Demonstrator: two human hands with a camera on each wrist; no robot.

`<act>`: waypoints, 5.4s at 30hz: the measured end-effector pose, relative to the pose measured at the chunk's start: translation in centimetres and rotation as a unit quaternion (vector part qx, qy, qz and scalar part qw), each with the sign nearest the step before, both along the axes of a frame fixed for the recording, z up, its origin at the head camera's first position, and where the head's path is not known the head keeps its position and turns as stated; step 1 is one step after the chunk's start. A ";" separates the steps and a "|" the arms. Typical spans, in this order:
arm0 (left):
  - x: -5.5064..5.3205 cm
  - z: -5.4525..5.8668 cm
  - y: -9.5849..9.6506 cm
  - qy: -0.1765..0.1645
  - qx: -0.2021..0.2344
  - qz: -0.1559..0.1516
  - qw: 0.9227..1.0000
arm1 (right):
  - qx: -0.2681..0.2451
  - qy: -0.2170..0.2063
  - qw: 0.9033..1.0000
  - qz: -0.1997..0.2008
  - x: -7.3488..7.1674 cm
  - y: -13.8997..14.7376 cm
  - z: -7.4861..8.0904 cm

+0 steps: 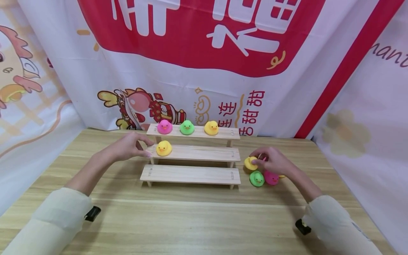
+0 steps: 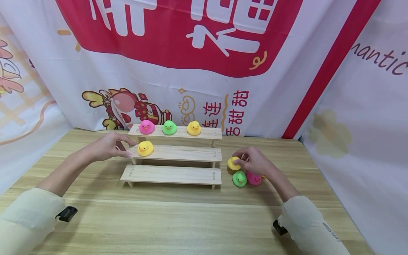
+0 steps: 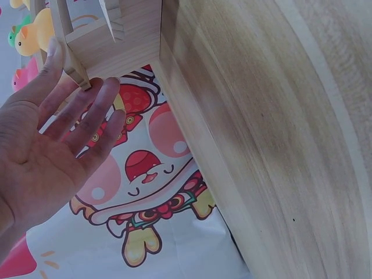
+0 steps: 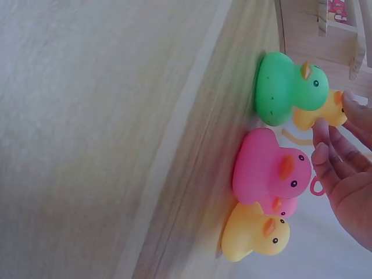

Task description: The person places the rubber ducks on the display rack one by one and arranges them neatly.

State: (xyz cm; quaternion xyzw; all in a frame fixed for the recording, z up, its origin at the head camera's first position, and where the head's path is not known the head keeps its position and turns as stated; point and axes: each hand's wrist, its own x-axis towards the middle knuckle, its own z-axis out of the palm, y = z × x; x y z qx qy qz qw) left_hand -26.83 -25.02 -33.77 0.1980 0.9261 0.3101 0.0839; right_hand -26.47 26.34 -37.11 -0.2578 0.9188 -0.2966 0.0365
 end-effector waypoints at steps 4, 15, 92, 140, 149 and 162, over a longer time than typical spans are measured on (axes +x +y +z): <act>0.0 -0.1 0.0 0.000 0.000 0.001 1.000 | -0.008 -0.001 1.000 -0.016 0.1 0.0 0.4; -0.2 -0.2 0.0 0.001 0.013 -0.011 1.000 | -0.041 0.018 0.999 -0.026 0.2 -0.2 1.4; -0.2 -0.2 -0.2 -0.002 0.007 -0.011 1.000 | -0.114 0.116 0.977 0.138 0.2 -16.2 3.6; -0.2 -0.4 0.0 -0.008 0.005 0.001 1.000 | -0.084 0.105 0.988 0.078 0.3 -19.3 3.4; -0.3 -0.5 -0.2 0.002 0.012 -0.010 1.000 | -0.099 0.106 0.987 0.073 1.5 -15.5 3.7; -0.1 -0.2 -0.1 -0.002 0.011 -0.003 1.000 | -0.129 0.082 0.988 0.022 2.0 -8.2 3.5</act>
